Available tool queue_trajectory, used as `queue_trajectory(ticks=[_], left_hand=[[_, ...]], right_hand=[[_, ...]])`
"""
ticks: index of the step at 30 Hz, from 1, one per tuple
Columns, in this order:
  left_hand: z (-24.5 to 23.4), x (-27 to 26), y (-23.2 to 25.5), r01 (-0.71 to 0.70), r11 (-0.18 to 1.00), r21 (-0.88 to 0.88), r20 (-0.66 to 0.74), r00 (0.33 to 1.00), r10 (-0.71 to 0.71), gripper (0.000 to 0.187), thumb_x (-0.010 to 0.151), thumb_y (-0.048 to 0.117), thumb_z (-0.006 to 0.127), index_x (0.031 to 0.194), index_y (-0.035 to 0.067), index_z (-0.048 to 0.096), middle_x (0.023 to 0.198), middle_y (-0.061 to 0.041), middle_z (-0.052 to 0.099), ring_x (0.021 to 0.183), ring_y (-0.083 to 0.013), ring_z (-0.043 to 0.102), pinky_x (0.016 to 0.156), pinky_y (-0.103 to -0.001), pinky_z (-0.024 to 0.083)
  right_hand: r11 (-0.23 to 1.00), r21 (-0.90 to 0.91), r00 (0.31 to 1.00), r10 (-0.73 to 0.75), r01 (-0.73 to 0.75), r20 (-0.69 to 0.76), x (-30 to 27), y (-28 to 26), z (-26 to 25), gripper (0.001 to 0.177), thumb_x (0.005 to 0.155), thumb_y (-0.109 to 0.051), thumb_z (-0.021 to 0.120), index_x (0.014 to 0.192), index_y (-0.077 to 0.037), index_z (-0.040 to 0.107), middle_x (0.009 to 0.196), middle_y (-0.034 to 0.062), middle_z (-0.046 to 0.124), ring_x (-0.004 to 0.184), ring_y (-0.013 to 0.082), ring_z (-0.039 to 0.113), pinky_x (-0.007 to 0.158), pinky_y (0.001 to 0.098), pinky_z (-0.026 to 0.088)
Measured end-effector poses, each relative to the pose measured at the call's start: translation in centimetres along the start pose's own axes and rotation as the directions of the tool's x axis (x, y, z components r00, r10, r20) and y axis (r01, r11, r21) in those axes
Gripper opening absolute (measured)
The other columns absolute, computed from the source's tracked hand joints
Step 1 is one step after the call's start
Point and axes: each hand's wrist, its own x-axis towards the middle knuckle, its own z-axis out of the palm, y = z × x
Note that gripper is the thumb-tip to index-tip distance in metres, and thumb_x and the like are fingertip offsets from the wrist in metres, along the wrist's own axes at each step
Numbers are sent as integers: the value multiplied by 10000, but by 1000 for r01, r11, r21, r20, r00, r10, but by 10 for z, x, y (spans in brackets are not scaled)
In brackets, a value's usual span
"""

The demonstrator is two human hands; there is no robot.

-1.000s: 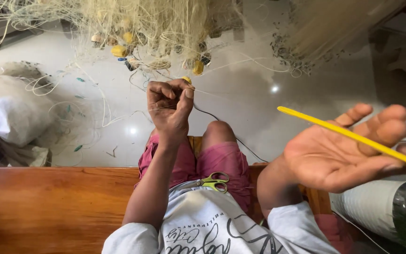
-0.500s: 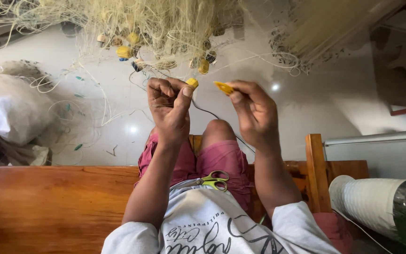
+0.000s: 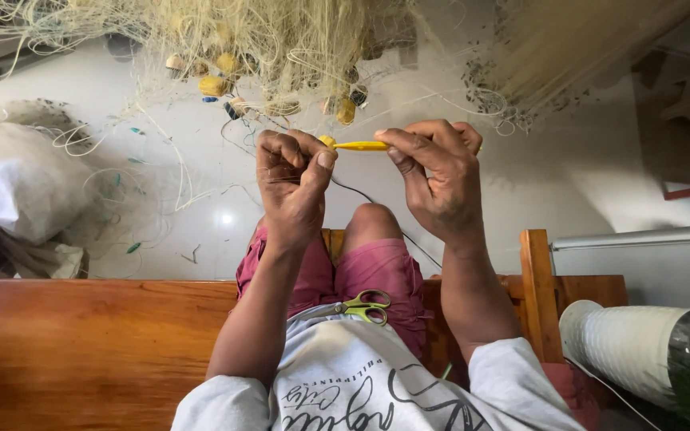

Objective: Repairing a fishing net by weaving twine with a shuttle and cutting it with scissors.

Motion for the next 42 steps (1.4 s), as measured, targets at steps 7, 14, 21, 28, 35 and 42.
queue_trajectory(ticks=[7, 14, 21, 28, 35, 42], left_hand=[[8, 1, -4, -28, 999, -19, -2, 1000, 28, 339, 918, 4, 683, 908, 129, 368, 818, -151, 608, 653, -104, 448, 586, -243, 364], [12, 0, -6, -26, 999, -24, 8, 1000, 27, 343, 914, -18, 678, 894, 124, 367, 807, -160, 593, 629, -107, 419, 564, -245, 347], [16, -2, -10, -27, 999, -27, 9, 1000, 27, 348, 908, -24, 685, 885, 119, 369, 813, -176, 604, 635, -121, 428, 576, -250, 339], [18, -3, -8, -7, 1000, -4, 35, 999, 7, 351, 912, -10, 692, 894, 125, 369, 829, -179, 626, 634, -117, 437, 581, -248, 345], [17, -4, -1, -10, 997, 73, 31, 999, 8, 346, 910, 9, 710, 895, 120, 382, 832, -175, 651, 625, -108, 463, 573, -234, 355], [10, -1, -1, -39, 996, 76, 14, 999, 38, 337, 915, -3, 702, 903, 113, 386, 833, -189, 652, 639, -117, 486, 586, -238, 371]], right_hand=[[1000, 23, 999, -21, 20, 31, 2, 3, -7, 171, 1001, -73, 638, 1124, -125, 745, 933, 18, 631, 985, 173, 664, 1000, 313, 290], [992, 129, 999, -20, 14, 43, 3, 4, -12, 164, 994, -41, 640, 1112, -89, 743, 933, 48, 636, 949, 195, 665, 987, 322, 352], [887, 450, 992, 67, -109, 108, -2, 17, -1, 214, 1030, -78, 563, 1192, -2, 680, 948, 150, 639, 852, 211, 643, 874, 356, 507], [707, 707, 999, 25, -32, 20, -15, 11, 27, 456, 1084, -197, 477, 1454, 49, 375, 902, 146, 524, 767, 166, 556, 788, 314, 532], [754, 607, 954, -87, 251, -287, -25, -18, 18, 232, 1011, -220, 575, 1128, -25, 621, 1107, 169, 480, 1007, 283, 525, 934, 398, 466], [421, 907, 820, 516, 11, -250, -84, 10, 20, 273, 1018, -264, 587, 1227, -114, 496, 755, 129, 508, 473, 127, 311, 480, 256, 363]])
